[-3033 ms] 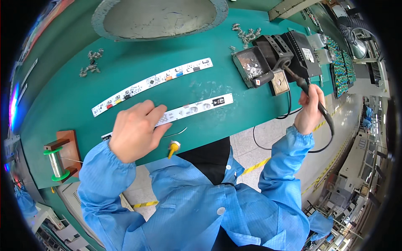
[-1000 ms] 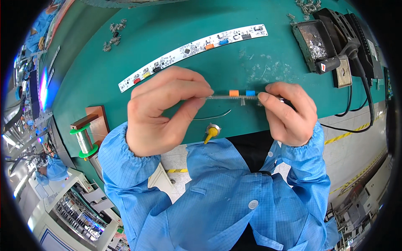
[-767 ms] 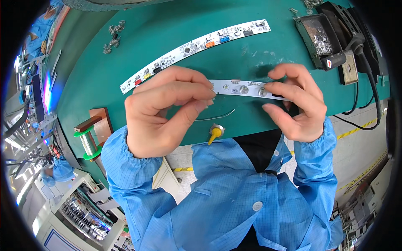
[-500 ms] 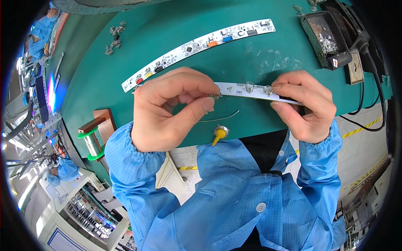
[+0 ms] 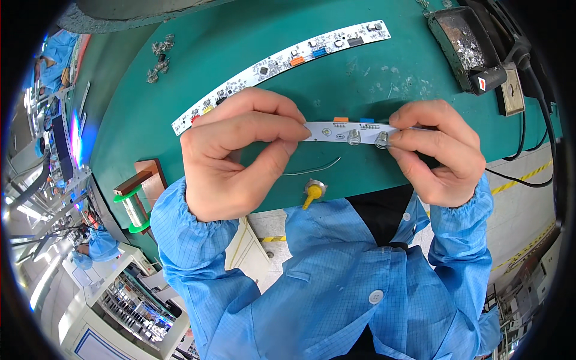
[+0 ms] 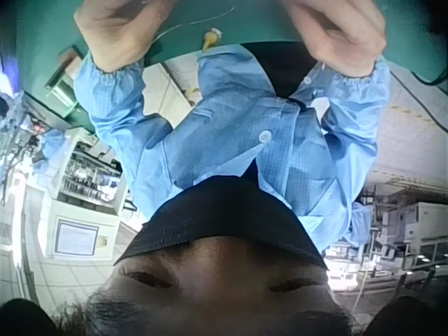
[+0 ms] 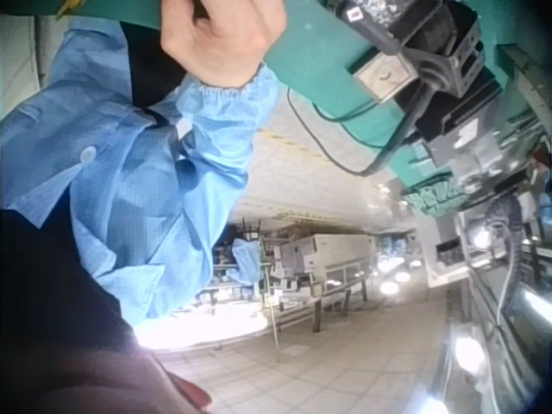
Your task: Soldering components onto flexible LED circuit board strips at a manual assembly station.
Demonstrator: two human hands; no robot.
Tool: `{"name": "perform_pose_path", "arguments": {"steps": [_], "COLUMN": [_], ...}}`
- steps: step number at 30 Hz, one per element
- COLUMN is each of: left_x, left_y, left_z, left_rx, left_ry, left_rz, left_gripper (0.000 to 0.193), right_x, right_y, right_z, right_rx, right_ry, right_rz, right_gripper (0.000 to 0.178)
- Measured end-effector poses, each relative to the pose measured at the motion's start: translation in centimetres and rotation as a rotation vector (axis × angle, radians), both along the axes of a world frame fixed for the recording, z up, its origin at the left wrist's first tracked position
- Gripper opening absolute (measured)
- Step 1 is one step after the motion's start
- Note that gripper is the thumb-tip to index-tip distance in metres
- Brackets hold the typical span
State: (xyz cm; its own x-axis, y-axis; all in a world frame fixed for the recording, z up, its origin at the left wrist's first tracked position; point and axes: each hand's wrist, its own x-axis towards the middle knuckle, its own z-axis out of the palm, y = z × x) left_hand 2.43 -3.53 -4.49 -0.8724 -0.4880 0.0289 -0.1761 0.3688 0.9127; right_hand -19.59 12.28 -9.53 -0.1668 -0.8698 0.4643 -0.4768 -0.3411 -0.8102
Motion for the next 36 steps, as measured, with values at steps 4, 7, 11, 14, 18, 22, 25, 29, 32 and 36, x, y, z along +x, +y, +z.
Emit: {"name": "perform_pose_path", "arguments": {"steps": [4,7,11,14,18,22,25,29,32,36], "left_x": [-0.2,-0.6,-1.1,-1.3,-1.0,-1.0,-1.2,-1.4,-1.4,-1.4], "left_y": [0.4,0.5,0.8,0.8,0.4,0.4,0.4,0.3,0.4,0.8], "left_z": [-0.1,0.2,-0.6,-0.7,-0.8,-0.8,-0.8,-1.1,-1.7,-2.2], "left_rx": [0.034,-0.113,-0.188,-0.238,-0.288,-0.238,-0.236,-0.2,-0.218,-0.275], "left_ry": [0.04,0.001,0.048,0.052,0.075,0.05,0.018,0.027,0.056,0.104], "left_rz": [0.068,-0.026,0.067,0.08,0.034,0.024,0.02,-0.027,-0.022,0.041], "left_gripper": [0.022,0.024,0.024,0.023,0.022,0.023,0.023,0.02,0.023,0.029], "right_x": [0.0,-0.2,-0.5,-0.6,-0.6,-0.7,-0.6,-0.6,-0.5,-0.6], "right_y": [0.0,0.0,-0.1,-0.1,-0.1,0.0,0.0,0.0,0.0,0.0], "right_z": [0.0,-0.2,0.0,-0.2,-0.3,-0.2,-0.3,-0.3,-0.3,-0.4], "right_rx": [-0.02,-0.021,0.026,0.08,0.065,0.062,0.056,0.064,0.064,0.094], "right_ry": [0.019,-0.004,-0.002,-0.075,-0.045,-0.03,-0.045,-0.046,-0.044,-0.06], "right_rz": [-0.002,0.003,0.007,0.031,0.034,0.044,0.036,0.03,0.03,0.028], "right_gripper": [0.026,0.027,0.025,0.023,0.021,0.02,0.02,0.02,0.019,0.02]}}
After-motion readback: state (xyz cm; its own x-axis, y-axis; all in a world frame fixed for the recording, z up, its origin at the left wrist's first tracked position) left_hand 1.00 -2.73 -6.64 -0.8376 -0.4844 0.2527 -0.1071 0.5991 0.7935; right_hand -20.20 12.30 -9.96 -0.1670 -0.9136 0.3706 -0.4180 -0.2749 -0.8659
